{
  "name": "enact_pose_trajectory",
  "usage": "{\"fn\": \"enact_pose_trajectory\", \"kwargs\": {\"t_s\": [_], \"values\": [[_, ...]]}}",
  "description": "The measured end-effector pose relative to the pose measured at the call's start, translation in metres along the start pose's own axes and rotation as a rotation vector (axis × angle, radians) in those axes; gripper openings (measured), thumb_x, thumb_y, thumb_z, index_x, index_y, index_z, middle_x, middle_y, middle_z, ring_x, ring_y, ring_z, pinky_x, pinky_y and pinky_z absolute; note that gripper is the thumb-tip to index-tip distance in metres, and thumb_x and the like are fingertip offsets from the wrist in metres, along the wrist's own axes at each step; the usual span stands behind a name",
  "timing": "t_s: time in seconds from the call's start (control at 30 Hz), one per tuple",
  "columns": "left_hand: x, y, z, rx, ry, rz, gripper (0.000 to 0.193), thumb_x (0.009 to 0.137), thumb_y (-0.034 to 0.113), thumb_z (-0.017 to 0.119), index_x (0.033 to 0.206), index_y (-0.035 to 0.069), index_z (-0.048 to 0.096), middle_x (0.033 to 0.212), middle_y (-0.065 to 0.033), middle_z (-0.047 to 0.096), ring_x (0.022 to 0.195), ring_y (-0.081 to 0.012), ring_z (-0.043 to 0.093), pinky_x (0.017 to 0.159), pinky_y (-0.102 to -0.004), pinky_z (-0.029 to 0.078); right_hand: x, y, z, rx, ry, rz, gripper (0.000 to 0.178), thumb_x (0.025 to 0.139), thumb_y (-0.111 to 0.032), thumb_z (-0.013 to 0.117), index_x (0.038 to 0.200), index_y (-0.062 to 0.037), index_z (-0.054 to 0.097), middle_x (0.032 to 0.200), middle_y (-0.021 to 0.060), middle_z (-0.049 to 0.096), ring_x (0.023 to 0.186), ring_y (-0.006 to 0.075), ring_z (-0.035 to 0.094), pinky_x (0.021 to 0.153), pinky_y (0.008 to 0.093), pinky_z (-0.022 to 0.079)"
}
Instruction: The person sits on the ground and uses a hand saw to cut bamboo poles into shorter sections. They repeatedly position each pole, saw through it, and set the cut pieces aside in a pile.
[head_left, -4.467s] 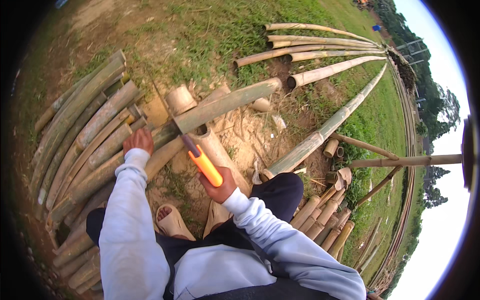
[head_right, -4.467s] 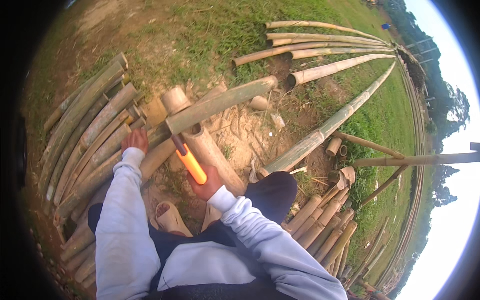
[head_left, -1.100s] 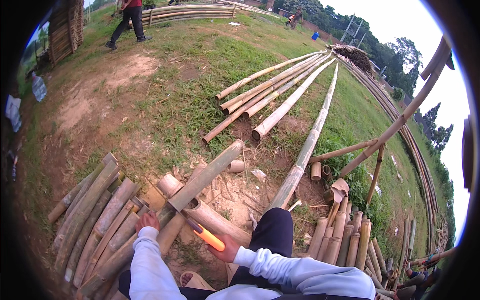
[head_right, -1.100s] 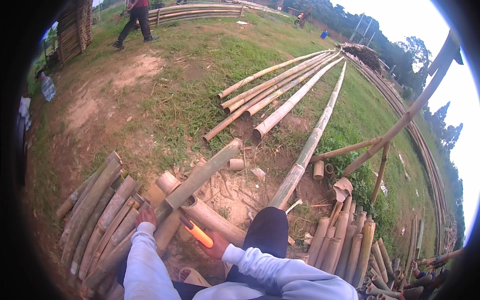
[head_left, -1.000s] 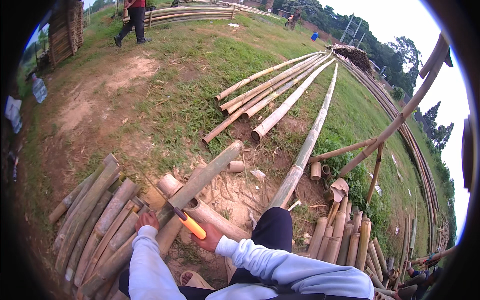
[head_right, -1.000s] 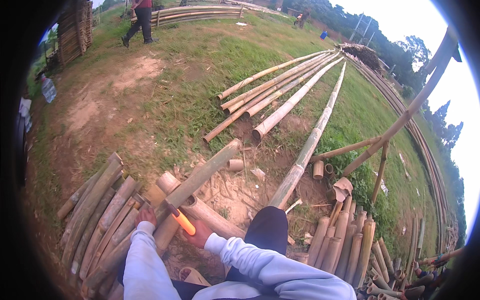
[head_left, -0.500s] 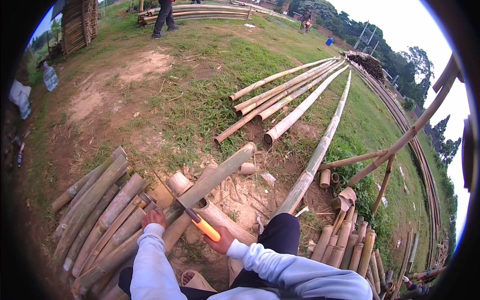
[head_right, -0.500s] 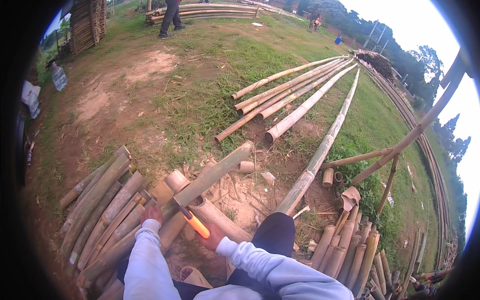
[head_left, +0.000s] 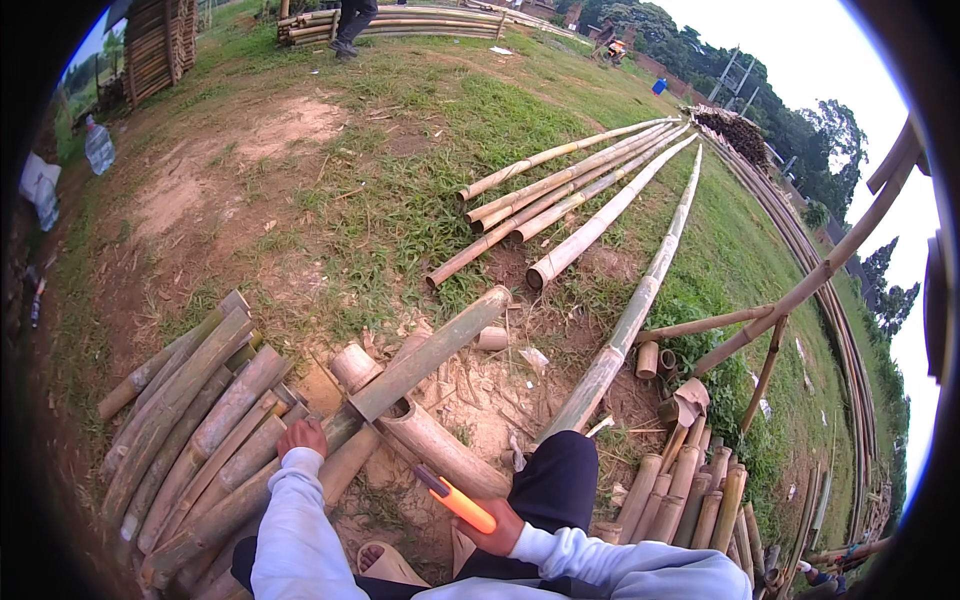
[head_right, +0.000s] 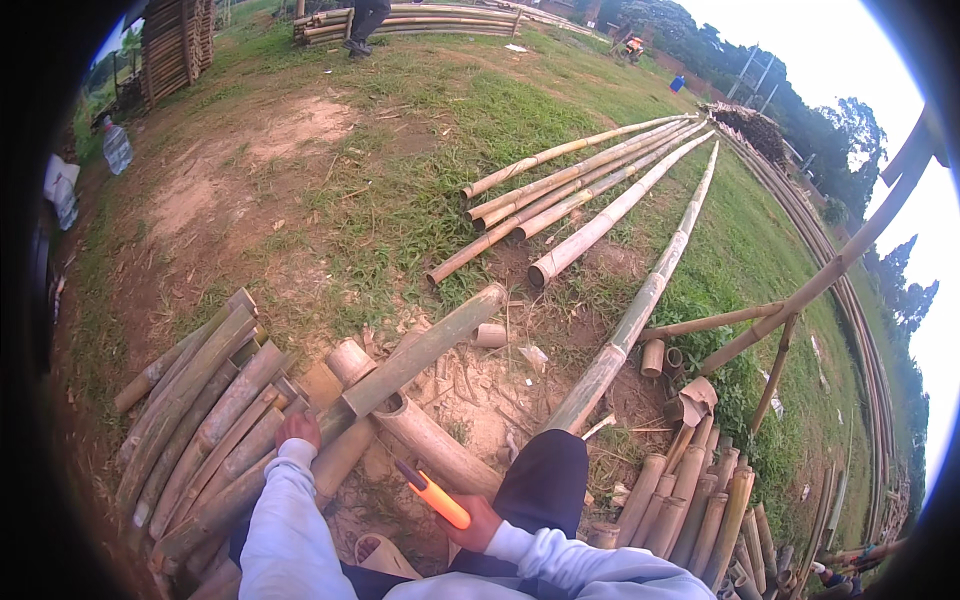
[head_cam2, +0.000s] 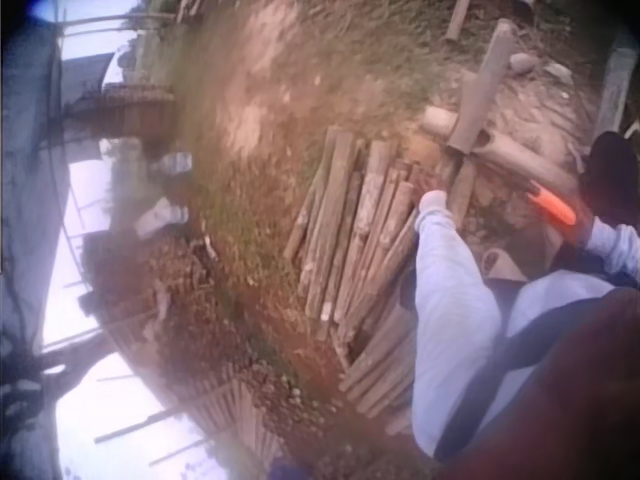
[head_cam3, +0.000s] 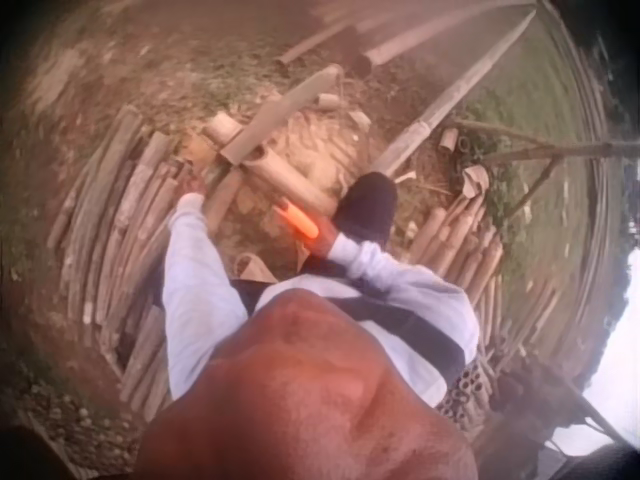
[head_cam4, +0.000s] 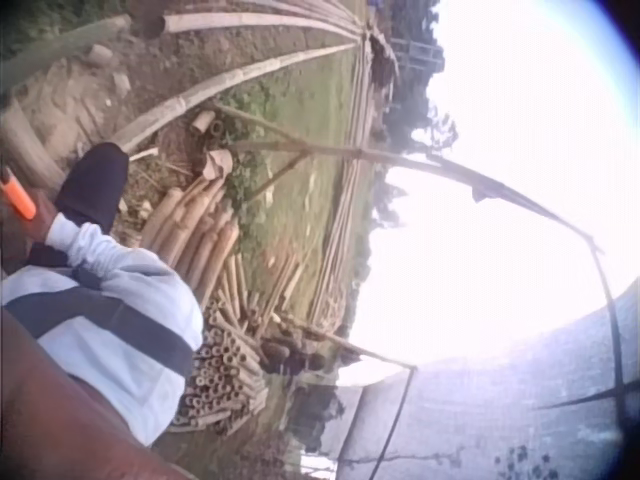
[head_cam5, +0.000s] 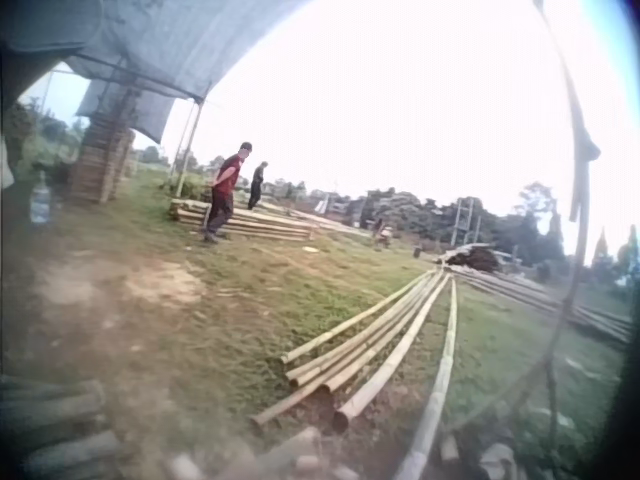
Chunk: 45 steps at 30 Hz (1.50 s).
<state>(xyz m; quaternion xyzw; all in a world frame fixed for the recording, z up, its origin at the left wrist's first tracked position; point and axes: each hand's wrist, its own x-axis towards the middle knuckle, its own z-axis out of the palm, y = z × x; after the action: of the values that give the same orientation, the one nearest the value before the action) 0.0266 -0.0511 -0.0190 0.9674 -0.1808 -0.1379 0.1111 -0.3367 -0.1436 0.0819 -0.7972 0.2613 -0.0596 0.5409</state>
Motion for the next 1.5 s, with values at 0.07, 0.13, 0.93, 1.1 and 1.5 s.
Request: {"fn": "enact_pose_trajectory", "kwargs": {"t_s": [0.07, 0.13, 0.93, 1.1, 1.5], "values": [[0.001, 0.01, -0.001, 0.004, -0.035, 0.035, 0.05, 0.099, 0.039, 0.046, 0.1, -0.001, 0.075, 0.11, -0.0271, 0.071, 0.106, -0.0447, 0.067, 0.099, -0.0536, 0.05, 0.082, 0.008, 0.023, 0.034, 0.117, -0.133, 0.022, 0.088, -0.02, 0.072, 0.094, 0.0009, 0.066, 0.082, 0.0232, 0.068, 0.073, 0.0423, 0.066, 0.068, 0.0467, 0.05], [0.008, 0.007, 0.002, -0.002, -0.052, 0.06, 0.051, 0.099, 0.04, 0.045, 0.1, -0.002, 0.075, 0.111, -0.0276, 0.071, 0.107, -0.045, 0.067, 0.1, -0.053, 0.05, 0.137, -0.007, 0.043, 0.01, 0.112, -0.133, 0.026, 0.089, -0.022, 0.075, 0.092, 0.0021, 0.065, 0.074, 0.0197, 0.064, 0.065, 0.03, 0.061, 0.064, 0.0414, 0.049], [0.009, -0.013, -0.005, 0.051, -0.19, 0.0, 0.054, 0.103, 0.044, 0.038, 0.118, 0.003, 0.068, 0.127, -0.0227, 0.067, 0.12, -0.0386, 0.063, 0.107, -0.0501, 0.045, -0.031, -0.009, 0.0, 0.081, 0.018, 0.081, 0.018, 0.09, -0.008, 0.073, 0.105, 0.0014, 0.069, 0.069, 0.0119, 0.064, 0.06, 0.0222, 0.064, 0.063, 0.0324, 0.05], [0.008, 0.003, -0.013, 0.05, -0.202, -0.032, 0.054, 0.103, 0.043, 0.038, 0.111, 0.001, 0.071, 0.12, -0.0245, 0.069, 0.113, -0.0406, 0.066, 0.103, -0.049, 0.049, -0.029, -0.017, -0.009, 0.04, 0.035, 0.012, 0.031, 0.089, -0.004, 0.072, 0.12, 0.0021, 0.07, 0.071, 0.0127, 0.067, 0.065, 0.0238, 0.07, 0.066, 0.0304, 0.053], [0.01, -0.014, -0.007, 0.06, -0.113, 0.014, 0.052, 0.102, 0.041, 0.039, 0.11, 0.003, 0.073, 0.118, -0.024, 0.071, 0.112, -0.0396, 0.067, 0.101, -0.0489, 0.05, -0.055, -0.013, -0.015, 0.0, 0.006, 0.028, 0.022, 0.089, -0.006, 0.073, 0.109, 0.0017, 0.069, 0.065, 0.0108, 0.06, 0.055, 0.0227, 0.06, 0.059, 0.0328, 0.05]]}}
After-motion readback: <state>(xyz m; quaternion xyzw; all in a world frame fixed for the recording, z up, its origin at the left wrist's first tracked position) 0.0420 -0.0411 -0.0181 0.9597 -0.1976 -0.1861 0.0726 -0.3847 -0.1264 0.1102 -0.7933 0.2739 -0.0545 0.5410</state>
